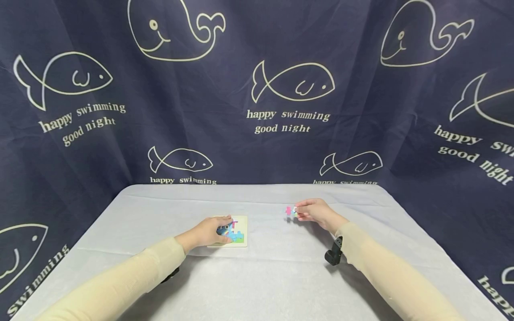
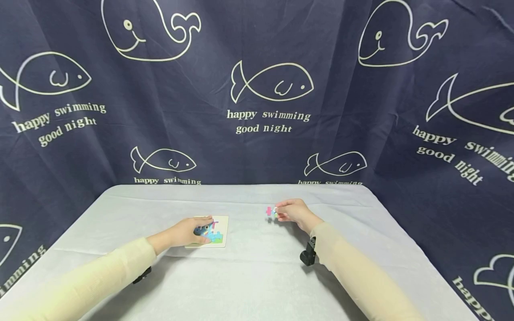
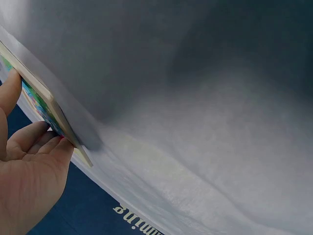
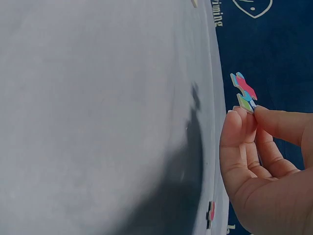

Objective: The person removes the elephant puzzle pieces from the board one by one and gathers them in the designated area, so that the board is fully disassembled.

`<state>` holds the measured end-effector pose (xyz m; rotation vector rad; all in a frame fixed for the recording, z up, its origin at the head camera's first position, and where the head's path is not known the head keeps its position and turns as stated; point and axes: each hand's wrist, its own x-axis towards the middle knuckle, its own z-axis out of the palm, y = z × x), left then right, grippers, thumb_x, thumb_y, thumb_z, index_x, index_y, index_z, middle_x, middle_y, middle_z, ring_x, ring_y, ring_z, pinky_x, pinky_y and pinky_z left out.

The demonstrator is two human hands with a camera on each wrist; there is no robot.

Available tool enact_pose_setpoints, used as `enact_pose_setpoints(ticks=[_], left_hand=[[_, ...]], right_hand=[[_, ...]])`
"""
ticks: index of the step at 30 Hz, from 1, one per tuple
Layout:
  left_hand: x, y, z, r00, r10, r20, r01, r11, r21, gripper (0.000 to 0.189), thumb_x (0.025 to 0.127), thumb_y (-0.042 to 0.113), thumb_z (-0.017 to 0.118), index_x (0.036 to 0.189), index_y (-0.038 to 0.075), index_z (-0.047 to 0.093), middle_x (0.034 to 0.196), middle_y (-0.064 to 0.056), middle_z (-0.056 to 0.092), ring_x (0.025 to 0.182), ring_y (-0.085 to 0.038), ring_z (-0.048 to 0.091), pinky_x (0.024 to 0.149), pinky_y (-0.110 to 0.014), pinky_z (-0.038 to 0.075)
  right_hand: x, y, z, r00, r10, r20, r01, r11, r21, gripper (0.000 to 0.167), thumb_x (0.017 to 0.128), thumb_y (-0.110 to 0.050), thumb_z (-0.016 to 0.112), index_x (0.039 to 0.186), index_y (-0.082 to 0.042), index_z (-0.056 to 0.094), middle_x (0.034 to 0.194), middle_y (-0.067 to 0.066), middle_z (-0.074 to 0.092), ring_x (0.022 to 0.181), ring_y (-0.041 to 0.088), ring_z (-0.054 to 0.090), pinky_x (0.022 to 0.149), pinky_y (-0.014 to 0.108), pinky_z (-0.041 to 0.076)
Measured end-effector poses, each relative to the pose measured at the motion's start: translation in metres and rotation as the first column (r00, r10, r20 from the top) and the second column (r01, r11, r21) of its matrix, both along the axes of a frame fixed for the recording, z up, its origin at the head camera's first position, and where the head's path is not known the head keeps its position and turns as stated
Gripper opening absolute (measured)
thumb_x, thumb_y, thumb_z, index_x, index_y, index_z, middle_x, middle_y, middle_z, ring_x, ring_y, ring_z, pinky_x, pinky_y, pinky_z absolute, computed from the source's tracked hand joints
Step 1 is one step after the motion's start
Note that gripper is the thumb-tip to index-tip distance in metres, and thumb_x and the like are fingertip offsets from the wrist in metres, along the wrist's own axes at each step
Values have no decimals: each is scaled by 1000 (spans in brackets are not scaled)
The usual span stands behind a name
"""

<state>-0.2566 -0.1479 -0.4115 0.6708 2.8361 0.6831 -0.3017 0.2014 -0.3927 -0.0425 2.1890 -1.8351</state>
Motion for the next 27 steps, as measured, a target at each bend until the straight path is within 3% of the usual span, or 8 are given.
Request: enact_pose_setpoints(ticks=[27], left_hand=[[2,0,1,999,14,46,-15,1000,19,71,83,30,77,142,3,48,153,-11,41,143,-34,34,119,-50,27]], right_hand=[[1,44,-11,999,-53,-10,53,998,18,34,92,5,56,122,21,50,79,0,64,67,6,63,70,20,60]])
